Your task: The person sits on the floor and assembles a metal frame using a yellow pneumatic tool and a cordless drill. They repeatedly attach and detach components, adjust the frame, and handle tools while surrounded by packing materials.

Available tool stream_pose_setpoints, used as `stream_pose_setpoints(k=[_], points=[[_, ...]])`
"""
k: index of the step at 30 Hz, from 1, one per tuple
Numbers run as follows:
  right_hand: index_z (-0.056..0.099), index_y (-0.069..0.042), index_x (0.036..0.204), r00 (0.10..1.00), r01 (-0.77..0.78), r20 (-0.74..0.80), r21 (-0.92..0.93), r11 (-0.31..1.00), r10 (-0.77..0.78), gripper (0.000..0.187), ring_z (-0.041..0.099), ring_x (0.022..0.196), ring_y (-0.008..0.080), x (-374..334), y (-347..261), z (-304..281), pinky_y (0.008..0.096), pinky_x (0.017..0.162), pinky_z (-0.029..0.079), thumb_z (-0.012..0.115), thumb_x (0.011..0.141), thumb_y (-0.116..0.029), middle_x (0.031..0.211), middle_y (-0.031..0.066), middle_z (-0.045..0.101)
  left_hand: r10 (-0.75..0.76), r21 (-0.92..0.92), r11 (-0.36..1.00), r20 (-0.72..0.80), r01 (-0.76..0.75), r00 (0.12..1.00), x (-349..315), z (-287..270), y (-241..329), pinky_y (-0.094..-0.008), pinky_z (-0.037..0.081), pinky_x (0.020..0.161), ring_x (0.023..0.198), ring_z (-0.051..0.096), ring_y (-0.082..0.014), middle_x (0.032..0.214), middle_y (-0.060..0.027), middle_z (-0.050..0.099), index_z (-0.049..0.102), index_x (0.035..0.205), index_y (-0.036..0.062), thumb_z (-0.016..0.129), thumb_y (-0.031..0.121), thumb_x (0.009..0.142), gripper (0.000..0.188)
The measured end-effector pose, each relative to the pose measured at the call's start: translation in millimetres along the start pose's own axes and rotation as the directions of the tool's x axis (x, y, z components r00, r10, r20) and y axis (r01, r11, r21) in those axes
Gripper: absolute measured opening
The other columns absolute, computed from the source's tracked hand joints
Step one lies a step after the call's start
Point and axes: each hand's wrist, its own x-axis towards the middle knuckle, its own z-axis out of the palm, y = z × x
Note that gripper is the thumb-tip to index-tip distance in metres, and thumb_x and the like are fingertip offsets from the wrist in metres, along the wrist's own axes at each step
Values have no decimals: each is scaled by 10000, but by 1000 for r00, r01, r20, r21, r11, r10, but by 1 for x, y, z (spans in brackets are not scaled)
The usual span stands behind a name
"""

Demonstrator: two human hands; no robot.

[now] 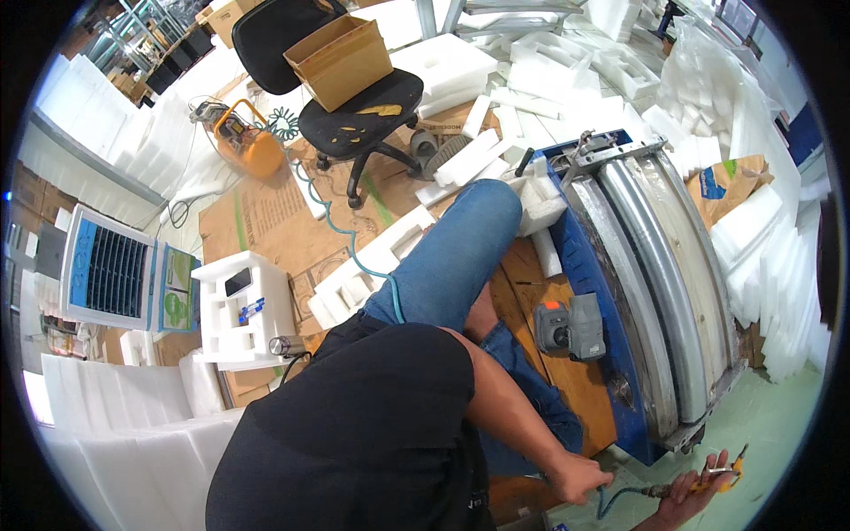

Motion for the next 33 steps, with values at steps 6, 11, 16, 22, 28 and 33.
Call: stream_pose_setpoints(k=[6, 11, 16, 22, 28, 33], points=[[457, -85, 1405, 961, -252, -246, -597, 762, 126, 553, 471, 693, 171, -15, -15, 11, 338, 718, 325, 573, 958, -389, 1036, 101, 633, 323, -484, 836, 49, -260, 945, 14, 13, -28, -498, 534, 771, 947, 669, -391, 966, -283, 621, 411, 1301, -28, 672, 425, 919, 647], [434, -71, 1397, 920, -392, -337, -787, 477, 200, 549, 525, 867, 241, -21, -15, 28, 413, 959, 346, 603, 921, -289, 1046, 116, 618, 298, -719, 695, 257, -25, 919, 69, 41, -52, -435, 568, 859, 999, 682, -257, 1157, -183, 690, 351, 1514, 112, 533, 431, 1029, 608], [398, -65, 1417, 895, -447, -388, -767, 460, 222, 582, 566, 1038, 294, -31, -12, 60, 471, 1139, 371, 619, 899, -214, 1103, 137, 597, 294, -465, 859, 107, -214, 950, 98, 53, -64, -373, 557, 732, 858, 658, -205, 1048, -113, 703, 406, 1510, 109, 451, 445, 1066, 559], [289, -77, 1537, 902, -404, -404, -676, 616, 149, 698, 562, 1141, 298, -54, -18, 105, 457, 1108, 397, 585, 913, -176, 1220, 175, 599, 113, -499, 854, -97, -147, 989, -19, -24, 47, -351, 505, 647, 762, 628, -220, 905, -110, 656, 498, 1355, 47, 472, 390, 1056, 456], [68, -168, 1629, 845, -485, -281, -47, 873, 454, 976, 557, 1184, 233, -22, 40, -21, 603, 1158, 322, 687, 905, -381, 1472, 128, 487, 115, -124, 972, -483, -198, 868, 55, 28, -3, -522, 529, 720, 854, 673, -448, 869, -294, 650, 535, 1069, -69, 504, 272, 988, 352], [397, -206, 722, 869, -299, -380, 109, 948, 317, 428, 323, 430, 97, -56, 47, 51, 273, 389, 333, 605, 986, -471, 563, -61, 324, 240, 75, 971, -260, -229, 935, 6, -20, 16, -521, 543, 734, 835, 672, -450, 994, -313, 637, 584, 1073, -106, 511, 117, 924, 278]])
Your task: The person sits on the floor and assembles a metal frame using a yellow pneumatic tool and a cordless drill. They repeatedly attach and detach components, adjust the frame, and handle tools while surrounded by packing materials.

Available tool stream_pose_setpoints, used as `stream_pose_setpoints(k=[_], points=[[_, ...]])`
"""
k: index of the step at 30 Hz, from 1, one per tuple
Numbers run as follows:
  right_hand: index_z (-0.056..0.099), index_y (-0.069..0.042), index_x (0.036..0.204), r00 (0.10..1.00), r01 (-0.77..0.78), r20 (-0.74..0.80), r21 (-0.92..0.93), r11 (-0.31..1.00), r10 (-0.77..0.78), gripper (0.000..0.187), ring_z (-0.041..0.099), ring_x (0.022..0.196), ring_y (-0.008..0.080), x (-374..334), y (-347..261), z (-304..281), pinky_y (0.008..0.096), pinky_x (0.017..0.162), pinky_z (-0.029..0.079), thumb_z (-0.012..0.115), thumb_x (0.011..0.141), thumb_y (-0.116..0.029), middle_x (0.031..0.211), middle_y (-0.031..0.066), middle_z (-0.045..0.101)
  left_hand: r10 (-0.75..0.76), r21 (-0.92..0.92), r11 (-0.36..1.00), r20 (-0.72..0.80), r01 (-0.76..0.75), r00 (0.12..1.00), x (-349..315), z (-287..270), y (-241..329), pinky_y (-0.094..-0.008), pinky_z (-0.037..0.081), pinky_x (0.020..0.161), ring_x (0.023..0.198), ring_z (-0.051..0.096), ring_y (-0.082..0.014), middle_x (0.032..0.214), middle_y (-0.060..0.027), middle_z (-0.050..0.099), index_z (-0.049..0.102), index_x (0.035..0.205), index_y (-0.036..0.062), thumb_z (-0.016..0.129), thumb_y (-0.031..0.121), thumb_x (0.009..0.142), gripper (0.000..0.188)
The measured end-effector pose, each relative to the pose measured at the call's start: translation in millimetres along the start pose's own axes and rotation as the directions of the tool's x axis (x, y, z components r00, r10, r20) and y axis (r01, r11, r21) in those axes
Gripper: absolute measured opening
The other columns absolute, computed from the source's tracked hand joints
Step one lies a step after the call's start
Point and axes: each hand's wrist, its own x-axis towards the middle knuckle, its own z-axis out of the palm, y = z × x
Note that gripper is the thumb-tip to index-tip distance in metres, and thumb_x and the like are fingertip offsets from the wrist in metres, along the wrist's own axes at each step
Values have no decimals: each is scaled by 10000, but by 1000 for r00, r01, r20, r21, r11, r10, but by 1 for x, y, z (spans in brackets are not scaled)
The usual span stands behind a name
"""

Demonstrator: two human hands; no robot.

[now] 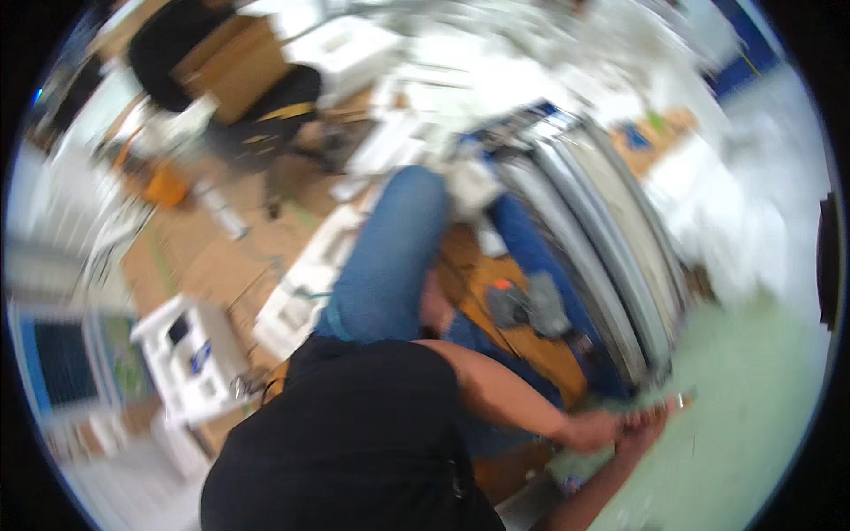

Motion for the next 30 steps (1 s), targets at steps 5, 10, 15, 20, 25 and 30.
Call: stream_pose_setpoints(k=[5, 10, 15, 20, 25, 30], points=[[488, -159, 729, 994, -10, -112, -247, 969, -18, 369, 325, 347, 102, 14, -18, 27, 305, 335, 284, 735, 901, -373, 482, -64, 329, -227, 15, 973, -106, 230, 968, 19, 7, -14, -554, 463, 944, 1095, 585, -516, 1194, -363, 573, 425, 1267, -103, 568, 271, 985, 490], [560, -57, 718, 869, -47, -403, -646, 762, -287, 438, 491, 402, 175, 86, -62, -80, 363, 389, 393, 816, 757, -410, 556, 29, 517, -6, 188, 980, 323, -58, 946, -39, -87, 55, -485, 476, 983, 1180, 552, -438, 1261, -247, 560, 419, 1422, 8, 641, 308, 963, 592], [724, 48, 984, 842, -294, -446, -852, 433, -305, 618, 716, 799, 308, 145, -41, -164, 414, 703, 570, 800, 691, -491, 901, 211, 727, -286, 272, 942, 346, 196, 894, -137, -190, 69, -408, 519, 920, 1085, 650, -317, 1157, -187, 652, 614, 1270, 20, 736, 253, 908, 448], [717, 2, 1131, 860, -352, -460, -849, 394, -222, 665, 669, 1140, 359, 171, -13, -142, 451, 941, 544, 787, 705, -505, 1224, 229, 685, -183, 766, 417, -457, 489, 871, -282, -289, 36, -467, 443, 1021, 1161, 570, -415, 1247, -222, 596, 597, 1237, -3, 711, 61, 843, 415], [676, -16, 1225, 869, -399, -472, -844, 358, -146, 728, 641, 1192, 354, 194, 12, -137, 470, 987, 525, 782, 720, -529, 1292, 218, 655, -198, 527, 330, -773, 783, 603, -381, -341, -16, -485, 328, 1137, 1318, 447, -415, 1439, -255, 457, 471, 1397, -30, 692, 200, 928, 567], [679, -18, 1216, 873, -390, -456, -865, 315, -171, 695, 645, 1183, 360, 201, 13, -155, 474, 983, 524, 773, 751, -526, 1281, 209, 664, -265, 476, 156, -824, 865, 501, -351, -296, -46, -500, 224, 1209, 1473, 263, -437, 1582, -300, 259, 189, 1554, -72, 699, 432, 924, 954]])
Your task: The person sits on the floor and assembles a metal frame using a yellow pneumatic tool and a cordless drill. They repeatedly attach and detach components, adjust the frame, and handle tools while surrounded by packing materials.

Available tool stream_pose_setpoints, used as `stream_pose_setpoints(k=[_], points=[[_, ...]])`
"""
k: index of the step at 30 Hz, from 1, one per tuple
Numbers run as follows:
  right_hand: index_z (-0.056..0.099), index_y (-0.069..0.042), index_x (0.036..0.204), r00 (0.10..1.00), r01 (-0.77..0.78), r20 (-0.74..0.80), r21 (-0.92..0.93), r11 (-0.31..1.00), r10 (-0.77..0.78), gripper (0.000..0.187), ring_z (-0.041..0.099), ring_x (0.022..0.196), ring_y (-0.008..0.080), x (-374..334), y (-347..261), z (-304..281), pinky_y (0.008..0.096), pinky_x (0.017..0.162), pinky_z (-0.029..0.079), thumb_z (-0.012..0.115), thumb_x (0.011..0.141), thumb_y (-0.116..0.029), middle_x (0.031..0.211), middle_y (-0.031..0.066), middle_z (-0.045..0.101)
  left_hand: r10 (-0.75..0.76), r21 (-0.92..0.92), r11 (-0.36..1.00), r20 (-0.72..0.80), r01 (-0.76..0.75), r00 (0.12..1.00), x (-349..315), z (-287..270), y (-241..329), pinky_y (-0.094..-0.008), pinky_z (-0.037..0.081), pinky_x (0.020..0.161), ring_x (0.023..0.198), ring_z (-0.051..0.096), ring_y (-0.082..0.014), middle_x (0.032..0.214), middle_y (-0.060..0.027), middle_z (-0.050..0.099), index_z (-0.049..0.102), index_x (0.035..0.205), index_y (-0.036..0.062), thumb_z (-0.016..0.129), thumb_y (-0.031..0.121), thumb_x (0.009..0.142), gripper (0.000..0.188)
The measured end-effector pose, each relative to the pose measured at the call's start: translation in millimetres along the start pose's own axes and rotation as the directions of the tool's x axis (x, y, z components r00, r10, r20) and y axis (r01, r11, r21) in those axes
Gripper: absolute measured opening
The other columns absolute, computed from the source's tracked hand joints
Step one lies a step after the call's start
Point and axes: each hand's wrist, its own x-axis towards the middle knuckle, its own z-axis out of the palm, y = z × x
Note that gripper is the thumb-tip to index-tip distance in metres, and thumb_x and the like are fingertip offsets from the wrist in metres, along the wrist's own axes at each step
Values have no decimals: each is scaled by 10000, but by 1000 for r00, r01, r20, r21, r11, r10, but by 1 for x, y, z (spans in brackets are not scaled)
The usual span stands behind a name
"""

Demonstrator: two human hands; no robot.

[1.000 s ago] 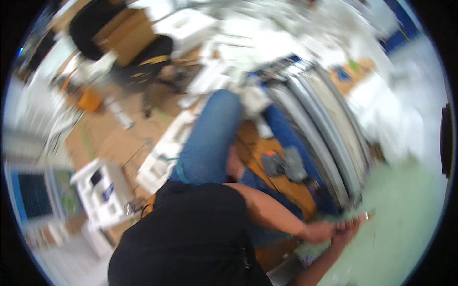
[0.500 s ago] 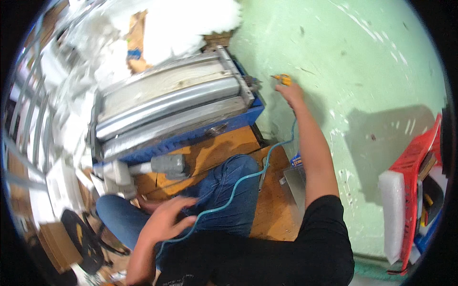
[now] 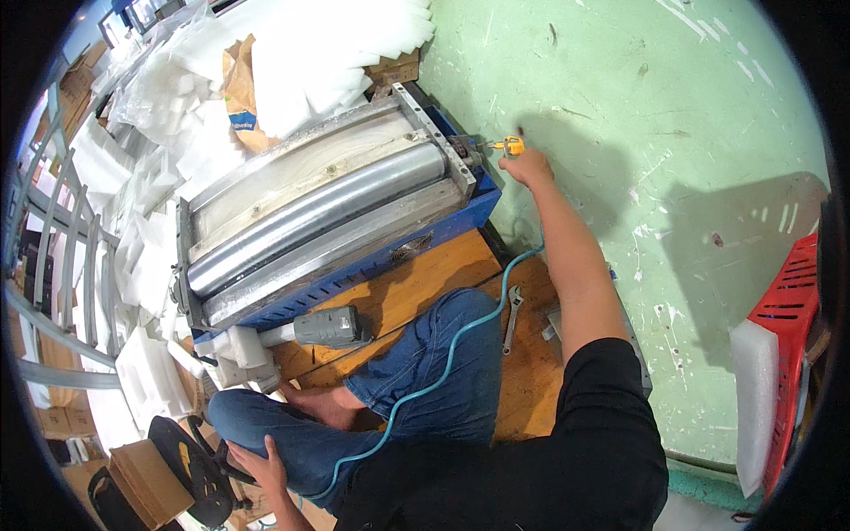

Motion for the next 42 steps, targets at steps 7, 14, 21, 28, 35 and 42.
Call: stream_pose_setpoints(k=[7, 14, 21, 28, 35, 42], points=[[697, 7, 1160, 996, 86, -35, -5, 996, -86, 674, 662, 1137, 381, 11, -15, 6, 472, 962, 529, 765, 765, -534, 1198, 224, 693, -30, -54, 998, -1, 30, 1000, 4, 5, -4, -502, 198, 1221, 1489, 209, -456, 1593, -321, 216, 162, 1553, -88, 723, 453, 893, 1021], [734, -15, 1083, 962, 264, -119, 149, 953, -247, 493, 693, 848, 253, 33, 18, 20, 416, 758, 513, 768, 773, -397, 931, 143, 736, -32, -53, 998, -50, 29, 998, 11, -2, 6, -477, 204, 1228, 1472, 253, -457, 1575, -328, 257, 202, 1526, -117, 773, 456, 822, 1072], [701, -19, 1195, 925, 351, -199, 125, 928, -323, 549, 706, 948, 294, 42, 41, 13, 429, 863, 521, 783, 762, -347, 1028, 152, 749, -64, -20, 998, -62, 63, 996, 7, -12, 18, -491, 221, 1216, 1448, 292, -458, 1564, -321, 274, 200, 1532, -106, 770, 460, 824, 1071], [749, 28, 1027, 993, 101, -56, -6, 995, -101, 589, 707, 994, 376, 3, -14, -11, 453, 858, 551, 747, 734, -483, 1061, 249, 724, -55, -97, 994, -47, 50, 997, 2, 4, 9, -489, 223, 1211, 1465, 268, -455, 1578, -313, 257, 194, 1550, -79, 737, 447, 867, 1019], [722, 10, 1127, 1000, 30, 5, 0, 1000, -30, 637, 686, 1079, 373, -3, -7, -14, 452, 919, 551, 738, 732, -490, 1167, 233, 703, -49, -86, 995, -30, 46, 998, 10, 6, 7, -498, 230, 1204, 1464, 264, -468, 1577, -323, 247, 162, 1568, -54, 721, 471, 875, 1033], [723, 23, 1075, 997, 61, -45, -11, 998, -61, 616, 698, 999, 369, 1, -8, -3, 454, 862, 557, 739, 731, -488, 1101, 238, 711, -39, -107, 994, -34, 36, 999, 9, 5, 5, -497, 227, 1205, 1463, 266, -467, 1575, -326, 250, 170, 1562, -64, 727, 465, 872, 1032]])
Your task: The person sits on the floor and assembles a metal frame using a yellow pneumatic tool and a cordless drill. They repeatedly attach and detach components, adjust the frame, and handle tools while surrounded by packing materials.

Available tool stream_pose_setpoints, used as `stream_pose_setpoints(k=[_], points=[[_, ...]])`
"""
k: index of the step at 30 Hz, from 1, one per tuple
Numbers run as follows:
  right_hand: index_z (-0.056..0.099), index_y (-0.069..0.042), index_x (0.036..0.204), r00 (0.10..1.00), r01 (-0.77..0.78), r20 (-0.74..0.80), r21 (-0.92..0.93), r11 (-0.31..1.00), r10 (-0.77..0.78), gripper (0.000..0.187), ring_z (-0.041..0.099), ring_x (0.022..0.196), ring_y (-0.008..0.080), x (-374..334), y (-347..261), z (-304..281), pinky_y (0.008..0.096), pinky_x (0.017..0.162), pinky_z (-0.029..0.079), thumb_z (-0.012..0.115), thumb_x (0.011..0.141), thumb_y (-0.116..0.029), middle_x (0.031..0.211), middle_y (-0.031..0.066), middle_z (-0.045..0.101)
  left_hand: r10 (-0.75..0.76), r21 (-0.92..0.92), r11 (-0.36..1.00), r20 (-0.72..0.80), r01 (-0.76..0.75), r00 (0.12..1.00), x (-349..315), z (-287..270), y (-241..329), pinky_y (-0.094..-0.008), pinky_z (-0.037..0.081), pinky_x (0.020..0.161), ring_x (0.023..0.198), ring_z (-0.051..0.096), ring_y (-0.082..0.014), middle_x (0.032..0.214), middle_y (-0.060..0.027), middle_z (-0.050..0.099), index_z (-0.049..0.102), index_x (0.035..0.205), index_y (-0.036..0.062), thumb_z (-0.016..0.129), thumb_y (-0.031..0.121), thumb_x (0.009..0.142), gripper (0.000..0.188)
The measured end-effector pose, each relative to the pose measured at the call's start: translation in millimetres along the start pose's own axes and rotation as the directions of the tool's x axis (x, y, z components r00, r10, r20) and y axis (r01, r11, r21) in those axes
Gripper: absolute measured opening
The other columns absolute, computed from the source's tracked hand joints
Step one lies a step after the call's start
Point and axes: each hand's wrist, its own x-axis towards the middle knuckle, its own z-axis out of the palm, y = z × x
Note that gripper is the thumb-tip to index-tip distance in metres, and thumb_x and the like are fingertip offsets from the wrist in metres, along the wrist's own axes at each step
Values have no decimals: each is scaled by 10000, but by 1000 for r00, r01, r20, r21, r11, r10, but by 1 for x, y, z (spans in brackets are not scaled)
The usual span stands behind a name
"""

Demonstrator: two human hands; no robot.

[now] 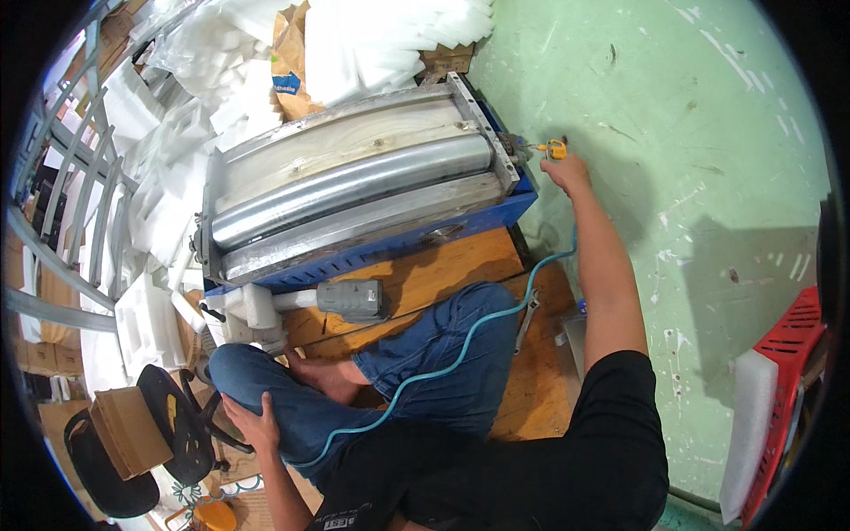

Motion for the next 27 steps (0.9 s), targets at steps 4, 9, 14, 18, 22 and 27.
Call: stream_pose_setpoints(k=[4, 9, 14, 18, 22, 27], points=[[719, 77, 985, 992, 77, -103, -11, 997, -78, 614, 732, 818, 338, 2, 3, 11, 448, 728, 573, 740, 725, -479, 944, 249, 731, 5, 11, 1000, -7, -5, 1000, -1, -1, -3, -494, 233, 1203, 1457, 275, -468, 1567, -327, 260, 173, 1559, -68, 732, 454, 871, 1029], [724, 83, 932, 994, 97, -48, -37, 995, -99, 603, 727, 819, 357, 12, 8, 14, 446, 732, 572, 741, 723, -481, 907, 250, 729, -35, 10, 999, 5, 35, 999, -3, -6, 16, -490, 245, 1199, 1450, 290, -464, 1563, -321, 268, 182, 1556, -70, 743, 426, 865, 1019], [718, 92, 907, 993, 99, -62, -1, 995, -98, 602, 702, 646, 342, 8, 5, 16, 421, 647, 571, 733, 730, -484, 767, 232, 707, -11, 1, 1000, -25, 11, 1000, -2, -3, 8, -490, 248, 1197, 1448, 291, -466, 1563, -319, 268, 184, 1556, -67, 748, 411, 859, 1017], [725, 2, 1121, 999, 24, 35, -24, 999, -23, 628, 675, 1098, 387, 5, -1, 9, 474, 928, 541, 728, 763, -514, 1190, 232, 695, 2, 9, 1000, -36, -2, 999, -2, 0, 3, -491, 247, 1197, 1448, 289, -466, 1563, -318, 270, 187, 1556, -66, 750, 412, 857, 1018], [724, -8, 1132, 996, -40, 77, 12, 999, 39, 603, 673, 1102, 387, -6, -9, -1, 469, 928, 541, 727, 782, -499, 1200, 224, 694, -21, -2, 1000, -19, 21, 1000, -2, -1, 3, -496, 246, 1195, 1448, 289, -465, 1563, -317, 269, 189, 1558, -60, 749, 416, 857, 1016], [724, -17, 1116, 1000, -12, -19, -33, 999, 12, 548, 676, 1091, 384, -14, -11, -8, 476, 918, 546, 727, 803, -466, 1184, 211, 700, -17, -19, 1000, -13, 17, 1000, 0, 2, 7, -499, 247, 1194, 1447, 288, -468, 1564, -318, 270, 190, 1560, -53, 750, 421, 856, 1016]])
